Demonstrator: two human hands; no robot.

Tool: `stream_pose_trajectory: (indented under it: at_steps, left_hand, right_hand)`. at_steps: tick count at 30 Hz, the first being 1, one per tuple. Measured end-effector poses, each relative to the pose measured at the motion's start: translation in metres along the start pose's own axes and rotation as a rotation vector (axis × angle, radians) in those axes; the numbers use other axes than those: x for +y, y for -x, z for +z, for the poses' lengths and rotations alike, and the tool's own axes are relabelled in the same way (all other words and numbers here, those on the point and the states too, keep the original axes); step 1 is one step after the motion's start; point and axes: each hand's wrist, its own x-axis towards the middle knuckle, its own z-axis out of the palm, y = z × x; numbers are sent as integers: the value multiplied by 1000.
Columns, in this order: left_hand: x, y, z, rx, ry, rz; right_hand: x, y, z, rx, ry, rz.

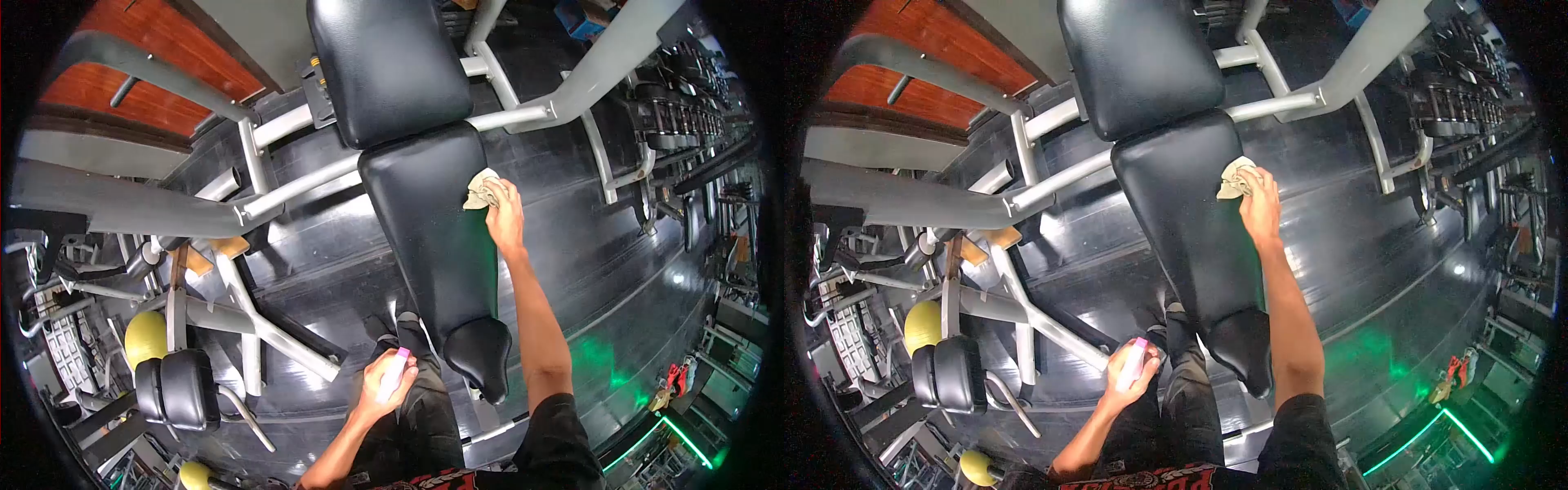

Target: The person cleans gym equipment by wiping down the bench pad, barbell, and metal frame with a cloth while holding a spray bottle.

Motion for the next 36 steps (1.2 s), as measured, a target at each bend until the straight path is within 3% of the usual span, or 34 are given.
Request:
stream_pose_trajectory:
  at_steps: [3, 7, 9, 13, 15, 17, 19, 21, 22, 23, 25, 27, 29, 30, 32, 36]
  left_hand:
    - [-5, -1, -8, 2, -26, -7]
    - [-12, -4, -17, 40, -28, -33]
    - [-14, -7, -23, 22, -52, -34]
    - [-22, -11, -31, -3, -54, -77]
    - [-19, -17, -33, -54, -70, 50]
    - [-16, -21, -38, -96, -48, 88]
    - [-17, -24, -42, -220, -51, 212]
    - [-15, -23, -46, -242, -48, 151]
    - [-14, -23, -48, -244, -50, 172]
    - [-13, -22, -49, -249, -55, 192]
    - [-12, -18, -51, -213, -48, 207]
    - [-14, -12, -48, -177, -37, 220]
    - [-21, -2, -45, -92, 17, 123]
    - [-25, 3, -43, -90, 18, 125]
    - [-31, 14, -39, -47, 59, -68]
    - [-31, 26, -28, -25, 35, -10]
  right_hand:
    - [-48, 9, 17, 70, 100, -156]
    - [-137, 33, 65, -105, -43, -250]
    - [-155, 45, 99, -108, 36, -449]
    - [-144, 42, 97, -193, 250, -711]
    - [-117, 35, 76, -229, 186, -782]
    - [-101, 19, 32, -277, -33, -426]
    - [-46, 6, 11, -28, 10, -474]
    - [-1, 1, -4, 57, 115, -228]
    - [32, -1, 3, 3, 1, -27]
    - [26, 0, 2, 2, 0, -32]
    - [4, 3, 6, 31, 53, 155]
    - [-34, 14, 25, 188, 163, -147]
    - [-88, 25, 36, -61, 117, -186]
    - [-115, 37, 45, -70, 115, -174]
    - [-126, 48, 73, -73, 157, -422]
    - [-116, 42, 61, -159, 147, -532]
